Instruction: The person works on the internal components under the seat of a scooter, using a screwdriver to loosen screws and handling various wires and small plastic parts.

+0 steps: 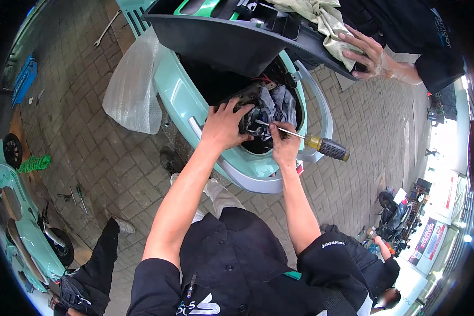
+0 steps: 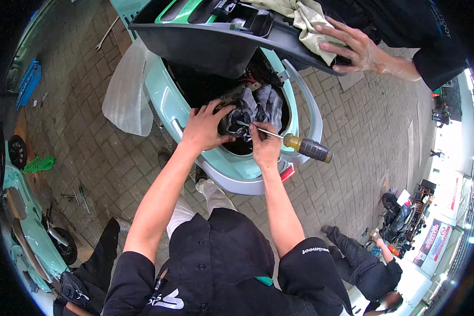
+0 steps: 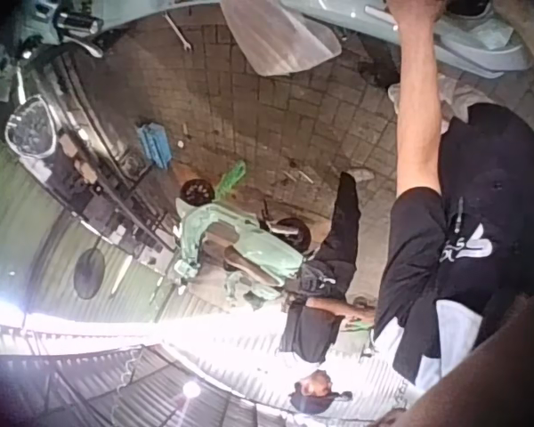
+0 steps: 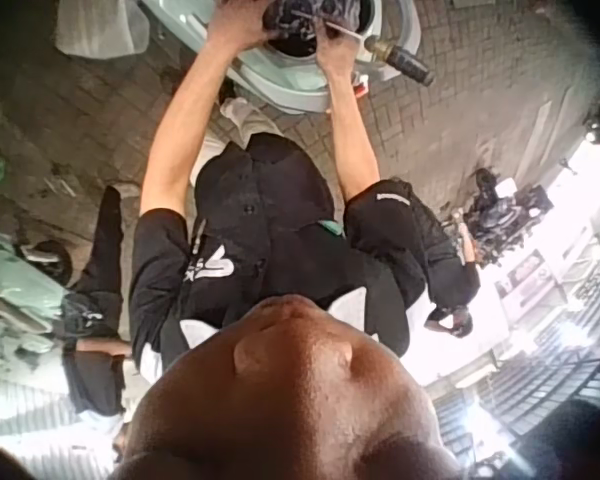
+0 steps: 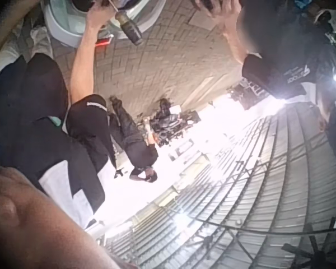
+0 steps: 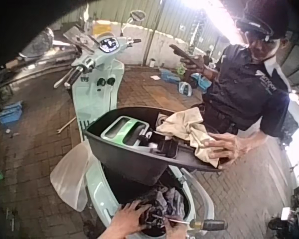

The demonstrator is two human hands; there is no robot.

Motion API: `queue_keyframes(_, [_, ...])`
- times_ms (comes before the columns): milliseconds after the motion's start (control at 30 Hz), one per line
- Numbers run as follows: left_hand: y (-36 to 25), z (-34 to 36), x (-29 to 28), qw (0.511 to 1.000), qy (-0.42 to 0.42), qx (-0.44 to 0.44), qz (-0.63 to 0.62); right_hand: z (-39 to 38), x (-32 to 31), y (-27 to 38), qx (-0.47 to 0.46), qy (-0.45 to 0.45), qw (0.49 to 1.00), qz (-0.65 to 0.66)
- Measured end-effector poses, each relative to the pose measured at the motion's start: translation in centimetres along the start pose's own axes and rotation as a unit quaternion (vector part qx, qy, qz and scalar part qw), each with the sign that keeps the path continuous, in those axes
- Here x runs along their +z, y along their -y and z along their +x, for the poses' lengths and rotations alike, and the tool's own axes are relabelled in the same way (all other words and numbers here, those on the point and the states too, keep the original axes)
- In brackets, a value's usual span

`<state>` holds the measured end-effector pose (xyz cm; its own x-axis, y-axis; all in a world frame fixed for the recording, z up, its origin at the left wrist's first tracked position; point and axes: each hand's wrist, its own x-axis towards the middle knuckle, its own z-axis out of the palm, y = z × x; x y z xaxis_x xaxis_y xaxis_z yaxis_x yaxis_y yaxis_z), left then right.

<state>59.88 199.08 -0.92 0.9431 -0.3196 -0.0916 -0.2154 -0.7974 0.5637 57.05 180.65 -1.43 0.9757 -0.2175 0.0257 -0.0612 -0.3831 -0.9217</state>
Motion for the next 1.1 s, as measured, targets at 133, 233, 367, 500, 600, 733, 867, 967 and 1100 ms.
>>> queue_keyframes(133, [0.0,0.1,0.4,1.000,-0.012,0.009,0.010,0.1,-0.1,0.1,-0.022,0.004,0.999,-0.044])
queue_keyframes(233, [-0.1,0.0,0.3,1.000,-0.011,0.005,0.015,0.0,0.0,0.3,-0.008,0.005,0.999,-0.031])
queue_keyframes(367, [-0.3,0.1,-0.1,1.000,-0.002,0.001,0.026,0.0,-0.2,0.0,-0.010,-0.001,1.000,-0.027])
queue_keyframes(500, [-0.4,0.1,-0.1,1.000,-0.003,0.005,0.029,0.1,-0.3,-0.7,-0.019,-0.022,0.999,0.019])
queue_keyframes(600, [-0.3,0.0,0.1,0.999,-0.005,0.001,0.033,-0.1,-0.2,0.0,-0.008,-0.006,1.000,-0.012])
queue_keyframes(733, [-0.4,0.0,0.1,1.000,-0.005,0.004,0.021,-0.2,-0.2,0.7,-0.018,-0.002,0.999,-0.045])
queue_keyframes(867, [-0.4,0.0,0.1,1.000,-0.012,0.003,0.018,-0.2,-0.1,0.5,-0.020,-0.005,1.000,-0.023])
queue_keyframes(967, [-0.3,0.1,0.2,1.000,-0.004,0.000,0.020,-0.1,-0.1,0.3,-0.015,0.001,1.000,-0.001])
queue_keyframes(1100, [-0.4,0.0,0.1,1.000,-0.004,-0.001,0.020,-0.2,-0.3,0.4,-0.013,0.001,1.000,-0.022])
